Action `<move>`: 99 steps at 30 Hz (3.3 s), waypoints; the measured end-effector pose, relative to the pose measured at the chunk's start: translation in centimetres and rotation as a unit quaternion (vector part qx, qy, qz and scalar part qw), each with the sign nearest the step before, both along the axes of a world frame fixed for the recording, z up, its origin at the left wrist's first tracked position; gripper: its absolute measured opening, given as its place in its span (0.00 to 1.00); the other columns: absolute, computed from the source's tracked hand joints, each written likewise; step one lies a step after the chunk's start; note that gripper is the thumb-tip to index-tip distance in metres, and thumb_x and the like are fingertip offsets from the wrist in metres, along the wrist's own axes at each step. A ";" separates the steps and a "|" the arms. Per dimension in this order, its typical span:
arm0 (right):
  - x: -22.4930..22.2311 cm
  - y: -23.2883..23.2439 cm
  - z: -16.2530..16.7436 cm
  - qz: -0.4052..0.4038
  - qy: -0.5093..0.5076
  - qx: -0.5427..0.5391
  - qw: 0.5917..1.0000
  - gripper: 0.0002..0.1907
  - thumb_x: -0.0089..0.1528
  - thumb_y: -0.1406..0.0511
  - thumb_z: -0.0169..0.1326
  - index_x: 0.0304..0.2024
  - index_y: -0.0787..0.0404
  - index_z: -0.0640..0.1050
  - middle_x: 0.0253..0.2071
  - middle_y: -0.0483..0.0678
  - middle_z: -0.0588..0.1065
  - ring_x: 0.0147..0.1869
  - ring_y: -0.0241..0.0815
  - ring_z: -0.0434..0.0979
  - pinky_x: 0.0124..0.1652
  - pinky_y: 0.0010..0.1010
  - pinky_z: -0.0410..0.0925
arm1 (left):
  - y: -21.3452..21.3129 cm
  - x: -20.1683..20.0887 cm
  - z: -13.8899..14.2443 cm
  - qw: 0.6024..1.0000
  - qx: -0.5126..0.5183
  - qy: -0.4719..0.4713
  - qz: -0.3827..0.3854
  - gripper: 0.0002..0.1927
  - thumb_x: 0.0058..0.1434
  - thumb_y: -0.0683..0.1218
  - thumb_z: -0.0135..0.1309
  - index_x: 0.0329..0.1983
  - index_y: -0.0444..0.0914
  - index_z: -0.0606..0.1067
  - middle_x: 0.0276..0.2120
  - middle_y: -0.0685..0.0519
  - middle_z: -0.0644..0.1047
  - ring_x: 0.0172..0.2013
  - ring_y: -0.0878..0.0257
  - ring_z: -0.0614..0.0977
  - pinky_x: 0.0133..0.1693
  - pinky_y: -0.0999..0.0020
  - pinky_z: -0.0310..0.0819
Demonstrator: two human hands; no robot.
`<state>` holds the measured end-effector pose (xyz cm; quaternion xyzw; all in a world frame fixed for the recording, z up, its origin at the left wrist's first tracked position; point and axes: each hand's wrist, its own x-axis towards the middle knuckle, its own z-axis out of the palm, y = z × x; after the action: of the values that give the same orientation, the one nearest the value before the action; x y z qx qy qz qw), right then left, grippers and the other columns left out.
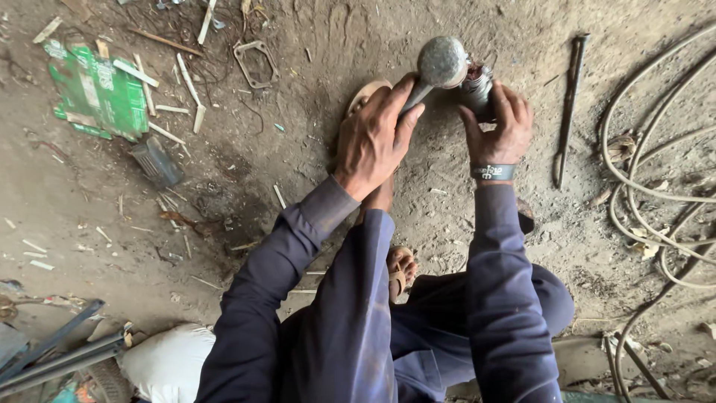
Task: The person sits on the floor and uses a hammer and a metal rod to repeatedly strike and adjust a small cylindrical electrical component. The person also uses hands to twist and manipulate the component's wires and casing throughout the clip.
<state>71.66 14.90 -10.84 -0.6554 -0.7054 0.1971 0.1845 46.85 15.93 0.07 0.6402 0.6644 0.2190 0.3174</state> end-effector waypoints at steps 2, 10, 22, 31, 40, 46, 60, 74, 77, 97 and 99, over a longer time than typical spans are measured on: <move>-0.2 0.1 -0.2 -0.007 -0.006 -0.021 1.000 0.34 0.57 0.56 0.76 0.60 0.63 0.78 0.55 0.55 0.78 0.56 0.50 0.76 0.57 0.41 0.73 | -0.2 0.5 0.2 1.000 -0.012 0.008 -0.009 0.24 0.77 0.54 0.49 0.72 0.43 0.64 0.42 0.49 0.78 0.30 0.63 0.81 0.30 0.66 0.80; -0.1 0.0 -0.3 -0.037 0.001 -0.034 0.999 0.33 0.56 0.53 0.78 0.55 0.61 0.78 0.51 0.54 0.78 0.53 0.50 0.77 0.52 0.42 0.73 | -1.7 1.4 0.4 0.988 0.001 0.107 -0.109 0.27 0.76 0.55 0.50 0.75 0.47 0.61 0.41 0.49 0.76 0.29 0.59 0.79 0.29 0.63 0.78; -0.2 1.4 -0.2 -0.024 -0.081 -0.046 0.995 0.32 0.54 0.56 0.75 0.54 0.64 0.78 0.52 0.55 0.78 0.52 0.52 0.78 0.49 0.43 0.71 | -1.2 2.4 0.8 0.992 0.043 0.096 -0.075 0.27 0.80 0.54 0.51 0.77 0.47 0.58 0.46 0.49 0.76 0.36 0.58 0.82 0.37 0.64 0.81; 0.8 3.2 3.0 0.012 -0.032 -0.033 0.999 0.28 0.58 0.60 0.74 0.59 0.57 0.80 0.58 0.50 0.79 0.57 0.50 0.78 0.57 0.40 0.70 | 2.4 1.6 -1.7 0.971 0.013 0.216 -0.100 0.27 0.74 0.54 0.50 0.73 0.44 0.61 0.43 0.44 0.77 0.26 0.58 0.78 0.24 0.60 0.75; 2.1 3.5 0.6 0.029 -0.032 0.006 0.999 0.28 0.60 0.56 0.76 0.57 0.58 0.79 0.49 0.51 0.79 0.57 0.48 0.80 0.57 0.40 0.71 | -0.8 4.1 -2.6 0.991 0.126 -0.028 -0.041 0.29 0.81 0.62 0.41 0.76 0.44 0.54 0.42 0.50 0.72 0.28 0.64 0.75 0.31 0.70 0.77; 2.3 5.6 3.0 0.062 -0.044 -0.008 0.997 0.28 0.58 0.58 0.75 0.57 0.60 0.82 0.52 0.55 0.81 0.50 0.48 0.82 0.49 0.40 0.73 | 2.0 2.3 -4.0 0.976 0.047 0.203 -0.059 0.21 0.77 0.56 0.48 0.68 0.45 0.64 0.38 0.52 0.75 0.26 0.62 0.75 0.26 0.62 0.72; 3.3 6.9 2.7 0.126 -0.074 0.075 0.986 0.29 0.58 0.58 0.76 0.58 0.61 0.81 0.54 0.53 0.82 0.56 0.49 0.83 0.60 0.49 0.65 | 2.4 5.0 -6.6 0.952 0.073 0.285 -0.082 0.23 0.71 0.55 0.43 0.67 0.46 0.62 0.49 0.46 0.77 0.26 0.62 0.78 0.19 0.66 0.74; 1.4 8.7 3.2 0.019 -0.166 -0.054 0.984 0.39 0.52 0.50 0.78 0.59 0.56 0.75 0.52 0.56 0.76 0.51 0.52 0.77 0.48 0.41 0.73 | 2.0 3.3 -7.5 0.997 0.000 0.069 0.029 0.18 0.74 0.52 0.48 0.62 0.40 0.67 0.35 0.46 0.77 0.22 0.66 0.74 0.19 0.68 0.68; 2.2 9.0 3.5 0.001 -0.118 -0.229 0.966 0.36 0.59 0.52 0.71 0.65 0.53 0.73 0.56 0.53 0.76 0.55 0.49 0.77 0.55 0.41 0.74 | 2.1 3.0 -7.9 0.999 -0.019 0.030 0.041 0.17 0.76 0.50 0.46 0.62 0.37 0.66 0.36 0.46 0.76 0.20 0.68 0.72 0.17 0.72 0.66; 1.5 6.8 2.6 0.074 -0.322 -0.085 0.940 0.30 0.70 0.56 0.55 0.64 0.71 0.64 0.65 0.64 0.65 0.69 0.63 0.60 0.66 0.54 0.52 | 5.0 7.4 -1.4 0.975 0.205 0.034 -0.081 0.17 0.77 0.49 0.44 0.65 0.39 0.65 0.49 0.41 0.78 0.31 0.65 0.81 0.20 0.77 0.71; 1.2 7.1 2.8 0.048 -0.308 -0.054 0.949 0.37 0.70 0.49 0.56 0.64 0.73 0.63 0.63 0.67 0.64 0.67 0.66 0.60 0.64 0.56 0.51 | 5.1 6.1 -2.8 0.982 0.129 0.084 -0.107 0.14 0.77 0.47 0.44 0.63 0.39 0.65 0.45 0.42 0.78 0.30 0.64 0.81 0.21 0.74 0.71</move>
<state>72.90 21.96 -8.07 -0.6583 -0.7469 0.0325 -0.0872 52.92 21.02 -2.77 0.7595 0.5823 0.2127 0.1969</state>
